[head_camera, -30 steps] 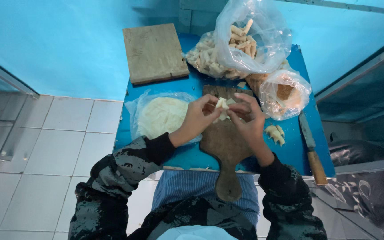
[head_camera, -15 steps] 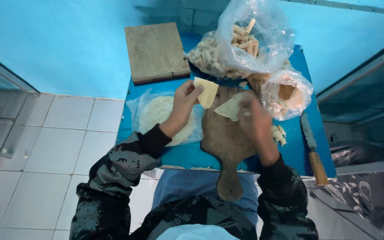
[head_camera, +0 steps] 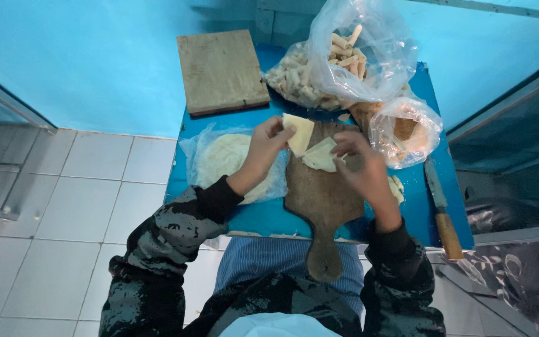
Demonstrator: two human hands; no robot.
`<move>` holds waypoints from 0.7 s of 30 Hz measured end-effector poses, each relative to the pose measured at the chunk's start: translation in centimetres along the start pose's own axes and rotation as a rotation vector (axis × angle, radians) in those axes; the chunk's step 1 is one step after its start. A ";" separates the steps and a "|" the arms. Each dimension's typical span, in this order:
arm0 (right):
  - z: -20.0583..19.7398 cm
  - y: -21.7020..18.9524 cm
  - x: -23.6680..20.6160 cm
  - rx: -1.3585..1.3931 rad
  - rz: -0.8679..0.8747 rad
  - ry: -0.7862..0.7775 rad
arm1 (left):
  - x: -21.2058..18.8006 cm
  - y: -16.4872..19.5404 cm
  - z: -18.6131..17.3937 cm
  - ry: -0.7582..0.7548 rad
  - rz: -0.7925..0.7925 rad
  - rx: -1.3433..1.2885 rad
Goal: The person sits at a small table and assembles filled pastries. They take square dough wrappers, spoon filling from a plastic bag onto a wrapper, fold the wrapper over the filling into a triangle, and place the folded pastry on a wooden board with others.
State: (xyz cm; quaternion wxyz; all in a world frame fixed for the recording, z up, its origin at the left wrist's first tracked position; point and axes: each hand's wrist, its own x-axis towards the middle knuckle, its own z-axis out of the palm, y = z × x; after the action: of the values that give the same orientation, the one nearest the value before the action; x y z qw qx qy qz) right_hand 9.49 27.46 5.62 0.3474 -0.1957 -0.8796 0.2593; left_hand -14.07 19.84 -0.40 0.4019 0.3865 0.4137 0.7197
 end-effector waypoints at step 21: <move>4.1 2.7 -1.5 0.527 0.132 0.168 | -2.6 0.7 3.5 -0.147 0.083 0.233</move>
State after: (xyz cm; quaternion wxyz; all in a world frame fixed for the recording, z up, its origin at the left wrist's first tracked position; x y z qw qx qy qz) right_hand 8.08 27.50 0.69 0.4404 -0.1764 -0.7353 0.4839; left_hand -10.17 18.21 0.94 0.3533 0.4990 0.4475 0.6526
